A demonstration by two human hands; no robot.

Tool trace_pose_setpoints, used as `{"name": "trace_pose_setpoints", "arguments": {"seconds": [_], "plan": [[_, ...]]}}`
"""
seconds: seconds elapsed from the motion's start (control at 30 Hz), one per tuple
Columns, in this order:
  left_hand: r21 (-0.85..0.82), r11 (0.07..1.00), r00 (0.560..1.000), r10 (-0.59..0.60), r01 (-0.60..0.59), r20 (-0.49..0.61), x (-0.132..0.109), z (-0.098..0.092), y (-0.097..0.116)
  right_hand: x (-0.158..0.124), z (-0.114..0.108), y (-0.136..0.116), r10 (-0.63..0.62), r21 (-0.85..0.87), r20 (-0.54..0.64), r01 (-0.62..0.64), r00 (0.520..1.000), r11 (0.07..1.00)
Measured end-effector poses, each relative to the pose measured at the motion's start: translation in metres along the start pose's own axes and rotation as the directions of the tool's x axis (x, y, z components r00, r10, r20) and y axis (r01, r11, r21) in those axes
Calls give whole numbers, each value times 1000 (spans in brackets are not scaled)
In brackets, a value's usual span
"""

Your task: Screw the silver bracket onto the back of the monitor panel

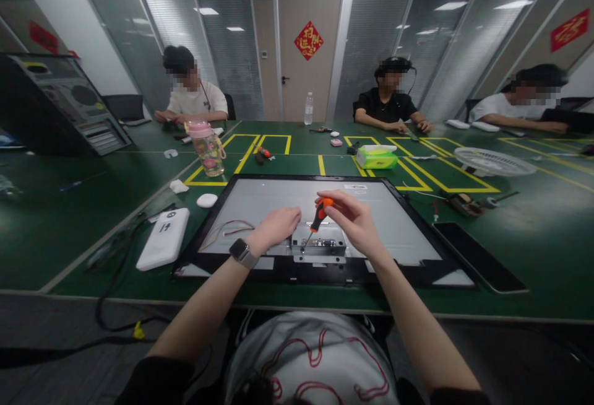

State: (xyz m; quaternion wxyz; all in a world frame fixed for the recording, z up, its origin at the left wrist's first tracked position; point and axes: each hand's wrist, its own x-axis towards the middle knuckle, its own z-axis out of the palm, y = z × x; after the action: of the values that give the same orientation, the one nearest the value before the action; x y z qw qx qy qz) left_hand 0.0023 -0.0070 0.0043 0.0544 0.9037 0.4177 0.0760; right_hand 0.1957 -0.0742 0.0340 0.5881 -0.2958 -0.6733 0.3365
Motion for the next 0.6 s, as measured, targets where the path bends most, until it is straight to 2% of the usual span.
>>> {"name": "trace_pose_setpoints", "arguments": {"seconds": [0.33,0.5,0.6], "plan": [[-40,999,1000,-2,2,-6,-2,-2,0,1,-1,-1,-35,-105,49,40,998,994],[-42,999,1000,3,-3,-13,-2,-2,-1,0,-3,1,-110,-157,26,112,994,981],[-38,999,1000,5,-6,-13,-1,0,-2,-2,-5,1,-75,-114,52,80,996,990]]}}
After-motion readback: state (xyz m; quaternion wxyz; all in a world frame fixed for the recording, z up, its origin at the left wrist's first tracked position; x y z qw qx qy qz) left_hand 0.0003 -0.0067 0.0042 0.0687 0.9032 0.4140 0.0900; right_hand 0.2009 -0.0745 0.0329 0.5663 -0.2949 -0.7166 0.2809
